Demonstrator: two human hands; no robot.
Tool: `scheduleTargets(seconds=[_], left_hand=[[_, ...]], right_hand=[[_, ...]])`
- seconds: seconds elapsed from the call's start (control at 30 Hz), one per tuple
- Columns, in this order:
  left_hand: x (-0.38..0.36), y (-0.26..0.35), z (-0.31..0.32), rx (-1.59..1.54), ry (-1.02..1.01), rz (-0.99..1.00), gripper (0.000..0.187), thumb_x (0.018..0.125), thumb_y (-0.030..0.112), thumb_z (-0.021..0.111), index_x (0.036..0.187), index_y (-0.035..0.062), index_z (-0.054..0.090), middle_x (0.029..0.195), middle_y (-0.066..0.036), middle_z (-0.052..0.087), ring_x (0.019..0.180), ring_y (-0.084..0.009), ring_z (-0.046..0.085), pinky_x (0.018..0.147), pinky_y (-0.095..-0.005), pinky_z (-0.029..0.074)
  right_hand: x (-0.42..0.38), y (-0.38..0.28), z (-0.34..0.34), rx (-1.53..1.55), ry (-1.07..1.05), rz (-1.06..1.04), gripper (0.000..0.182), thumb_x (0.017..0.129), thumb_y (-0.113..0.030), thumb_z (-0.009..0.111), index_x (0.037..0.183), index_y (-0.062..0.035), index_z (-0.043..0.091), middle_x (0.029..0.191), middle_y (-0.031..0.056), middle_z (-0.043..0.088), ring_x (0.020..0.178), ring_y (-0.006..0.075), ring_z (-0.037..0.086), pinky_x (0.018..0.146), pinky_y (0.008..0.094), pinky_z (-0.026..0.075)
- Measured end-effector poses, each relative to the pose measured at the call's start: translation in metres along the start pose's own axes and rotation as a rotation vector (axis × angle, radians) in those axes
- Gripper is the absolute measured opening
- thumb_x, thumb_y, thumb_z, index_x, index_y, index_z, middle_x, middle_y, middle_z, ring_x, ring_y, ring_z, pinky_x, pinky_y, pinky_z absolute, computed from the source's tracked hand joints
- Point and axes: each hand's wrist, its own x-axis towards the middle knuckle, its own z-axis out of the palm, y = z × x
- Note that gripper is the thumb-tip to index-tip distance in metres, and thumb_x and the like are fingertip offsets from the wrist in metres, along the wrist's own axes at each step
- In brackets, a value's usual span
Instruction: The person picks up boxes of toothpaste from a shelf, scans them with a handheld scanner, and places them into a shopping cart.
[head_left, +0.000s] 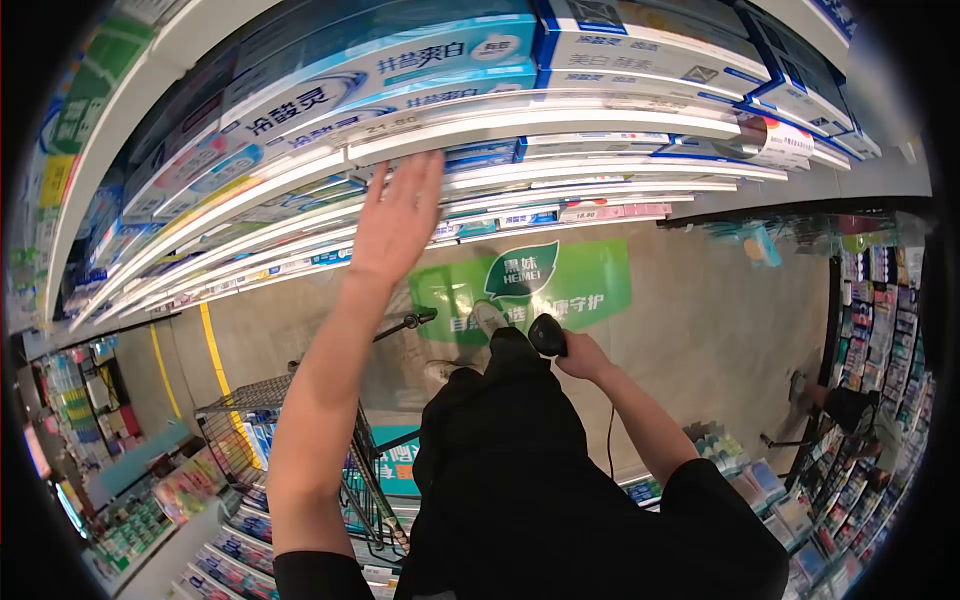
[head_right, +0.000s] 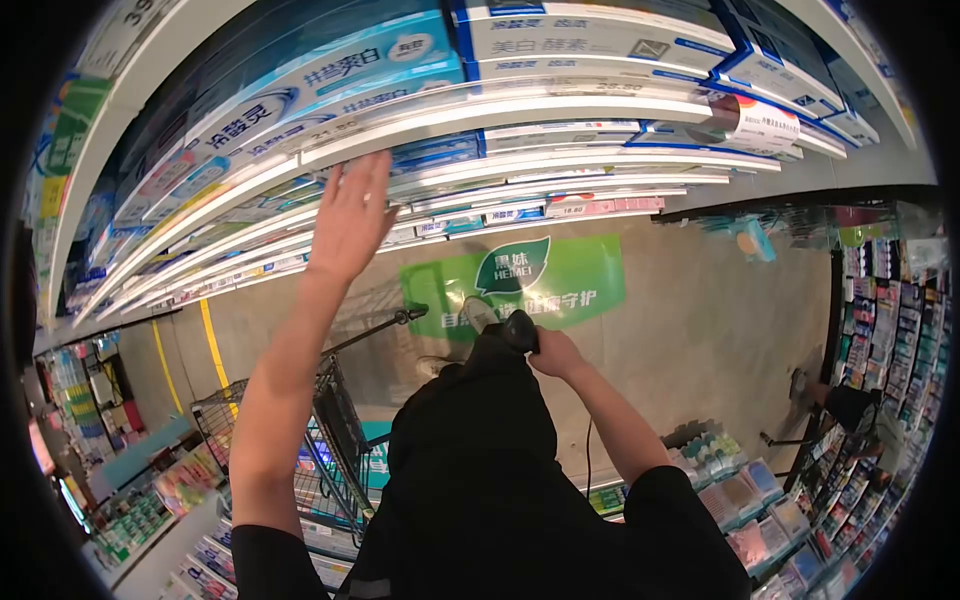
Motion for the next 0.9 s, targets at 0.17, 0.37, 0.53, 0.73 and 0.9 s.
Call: scheduleTargets(seconds=[0.17,0.37,0.53,0.73,0.9], left_hand=[[0.016,-0.023,0.004,0.134,-0.068,-0.074,0.073,0.077,0.032,0.076,0.135,0.0009,0.046,0.134,-0.015,0.052,0.123,-0.0322,0.049,0.099,-0.0479,0.042],[0.028,-0.057,0.018,0.141,-0.126,-0.287,0.068,0.079,0.045,0.074,0.133,0.0103,0.053,0.131,-0.015,0.055,0.12,-0.0347,0.052,0.096,-0.0468,0.046],[0.035,-0.06,0.028,0.037,-0.198,-0.358,0.066,0.076,0.043,0.076,0.13,0.0112,0.055,0.127,-0.014,0.057,0.117,-0.0344,0.053,0.094,-0.0467,0.046],[0.013,-0.048,0.026,0.142,0.061,-0.157,0.067,0.065,0.032,0.083,0.122,0.0085,0.057,0.114,-0.015,0.063,0.095,-0.0334,0.063,0.073,-0.0431,0.054],[-0.021,-0.002,-0.032,-0.225,-0.256,-0.52,0.064,0.059,0.021,0.085,0.114,0.004,0.057,0.1,-0.013,0.067,0.086,-0.0303,0.066,0.074,-0.0398,0.053]], right_hand=[[-0.009,0.011,0.002,-0.035,-0.058,0.112,0.034,0.068,-0.012,0.063,0.101,-0.0028,0.061,0.091,0.0239,0.067,0.091,0.0425,0.063,0.081,0.0501,0.052],[-0.01,0.008,-0.004,-0.043,-0.064,0.097,0.035,0.069,-0.012,0.064,0.103,-0.0026,0.061,0.091,0.0237,0.067,0.092,0.0415,0.064,0.08,0.0499,0.052],[-0.015,0.005,-0.009,-0.044,-0.1,0.121,0.038,0.07,-0.013,0.064,0.106,-0.0031,0.06,0.094,0.0239,0.067,0.093,0.0417,0.064,0.081,0.0498,0.052],[-0.019,-0.003,-0.008,-0.015,-0.122,0.131,0.042,0.069,-0.013,0.065,0.11,-0.0029,0.059,0.096,0.0242,0.067,0.094,0.0431,0.062,0.082,0.049,0.051],[-0.024,-0.021,-0.019,0.082,-0.07,0.027,0.041,0.07,-0.015,0.065,0.109,-0.0021,0.059,0.096,0.0236,0.067,0.095,0.0423,0.063,0.083,0.0476,0.051]])
